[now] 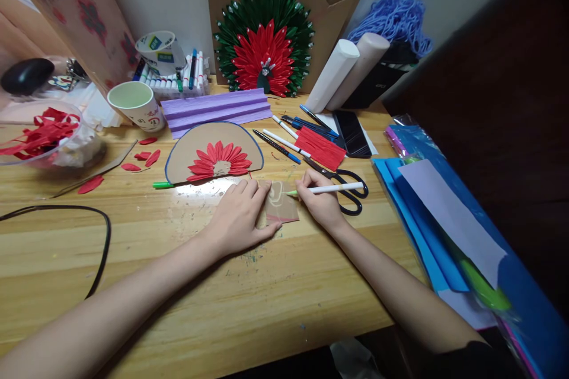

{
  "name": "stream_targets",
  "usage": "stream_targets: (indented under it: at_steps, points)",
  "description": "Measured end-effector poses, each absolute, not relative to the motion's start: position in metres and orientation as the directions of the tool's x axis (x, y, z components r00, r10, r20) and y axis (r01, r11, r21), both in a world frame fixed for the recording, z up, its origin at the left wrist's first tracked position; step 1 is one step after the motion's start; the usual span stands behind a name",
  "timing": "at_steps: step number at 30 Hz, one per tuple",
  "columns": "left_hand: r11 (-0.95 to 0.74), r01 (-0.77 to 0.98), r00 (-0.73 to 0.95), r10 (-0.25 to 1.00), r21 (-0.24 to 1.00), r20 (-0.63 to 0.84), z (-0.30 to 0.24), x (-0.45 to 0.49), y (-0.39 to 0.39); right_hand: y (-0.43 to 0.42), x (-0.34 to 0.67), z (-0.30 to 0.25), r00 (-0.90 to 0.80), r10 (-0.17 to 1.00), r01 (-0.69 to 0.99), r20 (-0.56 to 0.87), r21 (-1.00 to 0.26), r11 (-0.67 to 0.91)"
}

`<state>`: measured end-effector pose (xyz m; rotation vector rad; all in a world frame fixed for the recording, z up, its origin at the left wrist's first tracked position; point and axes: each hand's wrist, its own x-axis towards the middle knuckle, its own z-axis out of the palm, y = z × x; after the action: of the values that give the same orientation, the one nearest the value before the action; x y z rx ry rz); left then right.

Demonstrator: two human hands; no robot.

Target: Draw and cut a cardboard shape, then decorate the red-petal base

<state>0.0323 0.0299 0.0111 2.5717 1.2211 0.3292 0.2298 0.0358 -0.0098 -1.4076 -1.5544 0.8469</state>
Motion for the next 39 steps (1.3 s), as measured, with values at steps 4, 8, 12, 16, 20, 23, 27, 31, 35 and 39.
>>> stream_targets:
  at_steps: [4,8,12,16,20,23,27,31,35,39]
  points:
    - [-0.608,0.721,0.619,0.781,0.333,0.085,0.0103,0.0318,0.0298,0.0351,0.2313,-0.0106,-0.060,0.994,0.408,0.090,-0.907,0.107]
    - [-0.608,0.722,0.621,0.780,0.331,0.078,0.0103,0.0322,0.0298,0.0348,0.2306,-0.0101,-0.057,0.995,0.418,0.078,-0.903,0.094]
    - [-0.610,0.720,0.623,0.778,0.332,0.078,0.0104,0.0324,0.0298,0.0344,0.2305,-0.0086,-0.069,0.995,0.443,0.077,-0.891,0.100]
    - [-0.613,0.718,0.624,0.777,0.331,0.086,0.0104,0.0320,0.0298,0.0341,0.2312,-0.0081,-0.096,0.993,0.426,0.067,-0.899,0.102]
    - [-0.616,0.716,0.626,0.775,0.328,0.089,0.0105,0.0322,0.0302,0.0341,0.2304,-0.0080,-0.056,0.996,0.433,0.065,-0.897,0.083]
    - [-0.616,0.714,0.628,0.774,0.332,0.085,0.0105,0.0323,0.0306,0.0342,0.2298,-0.0077,-0.104,0.993,0.428,0.051,-0.899,0.091]
    - [-0.615,0.717,0.627,0.775,0.328,0.083,0.0104,0.0322,0.0308,0.0346,0.2297,-0.0070,-0.076,0.996,0.426,0.053,-0.901,0.080]
    - [-0.615,0.716,0.627,0.775,0.330,0.084,0.0099,0.0322,0.0305,0.0347,0.2300,-0.0063,-0.111,0.993,0.424,0.037,-0.902,0.081]
    - [-0.616,0.715,0.627,0.774,0.329,0.087,0.0089,0.0322,0.0303,0.0343,0.2303,-0.0053,-0.107,0.994,0.439,0.034,-0.895,0.078]
    - [-0.618,0.717,0.625,0.775,0.324,0.094,0.0088,0.0326,0.0307,0.0337,0.2313,-0.0051,-0.117,0.993,0.452,0.027,-0.889,0.077]
